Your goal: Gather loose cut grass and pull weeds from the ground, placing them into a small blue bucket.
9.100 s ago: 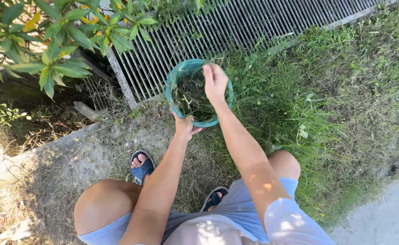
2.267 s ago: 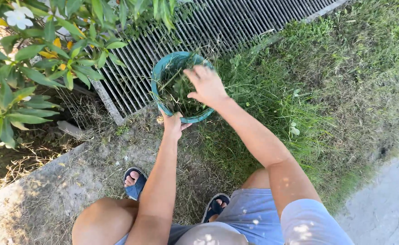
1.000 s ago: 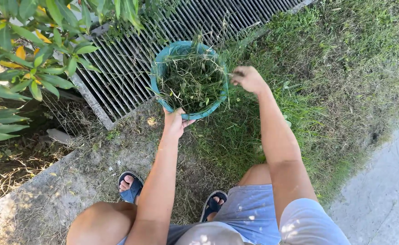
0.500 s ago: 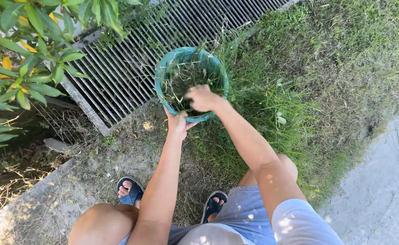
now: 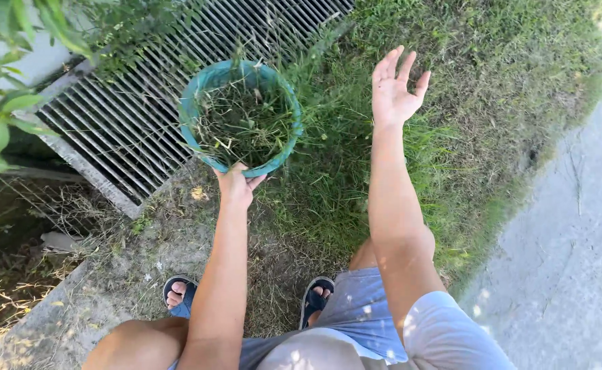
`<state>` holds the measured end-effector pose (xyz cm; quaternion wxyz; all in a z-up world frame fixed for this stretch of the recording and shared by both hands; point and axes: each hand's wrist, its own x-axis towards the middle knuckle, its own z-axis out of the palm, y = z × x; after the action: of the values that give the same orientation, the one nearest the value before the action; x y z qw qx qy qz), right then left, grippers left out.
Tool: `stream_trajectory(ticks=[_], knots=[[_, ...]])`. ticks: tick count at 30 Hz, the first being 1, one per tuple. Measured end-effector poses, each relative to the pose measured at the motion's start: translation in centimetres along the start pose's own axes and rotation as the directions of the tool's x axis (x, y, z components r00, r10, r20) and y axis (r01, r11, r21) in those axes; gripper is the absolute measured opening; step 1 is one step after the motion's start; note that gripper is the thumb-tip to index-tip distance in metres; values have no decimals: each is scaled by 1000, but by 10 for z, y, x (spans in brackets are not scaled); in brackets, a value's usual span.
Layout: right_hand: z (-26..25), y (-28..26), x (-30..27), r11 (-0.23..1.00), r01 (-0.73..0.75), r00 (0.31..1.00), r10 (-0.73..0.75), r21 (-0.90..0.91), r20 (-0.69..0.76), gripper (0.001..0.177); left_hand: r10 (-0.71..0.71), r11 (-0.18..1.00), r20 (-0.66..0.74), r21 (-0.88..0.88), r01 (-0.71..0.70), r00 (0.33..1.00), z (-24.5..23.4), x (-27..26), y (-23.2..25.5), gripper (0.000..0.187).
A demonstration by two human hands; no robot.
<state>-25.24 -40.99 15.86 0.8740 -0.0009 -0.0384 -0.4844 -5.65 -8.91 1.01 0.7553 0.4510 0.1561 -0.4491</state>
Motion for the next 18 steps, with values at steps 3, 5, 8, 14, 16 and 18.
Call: stream_trajectory(ticks=[3, 5, 8, 14, 16, 18], knots=[[3, -4, -5, 996, 55, 998, -52, 70, -40, 50, 14, 1000, 18, -6, -14, 1000, -4, 2, 3, 56], [-2, -7, -8, 996, 78, 997, -76, 44, -30, 55, 13, 1000, 26, -28, -12, 1000, -12, 11, 0, 52], [-43, -36, -5, 997, 73, 997, -73, 9, 9, 60, 11, 1000, -35, -5, -11, 999, -22, 27, -9, 50], [-122, -75, -88, 883, -38, 682, -319, -468, -657, 85, -45, 999, -13, 13, 46, 999, -16, -1, 6, 64], [-184, -109, -124, 822, -68, 528, -452, -566, -719, 79, -53, 998, -33, 24, 54, 998, -13, -8, 11, 67], [-206, -119, -137, 750, -113, 356, -582, -652, -731, 74, -65, 997, -45, 34, 66, 997, -13, 1, 8, 70]])
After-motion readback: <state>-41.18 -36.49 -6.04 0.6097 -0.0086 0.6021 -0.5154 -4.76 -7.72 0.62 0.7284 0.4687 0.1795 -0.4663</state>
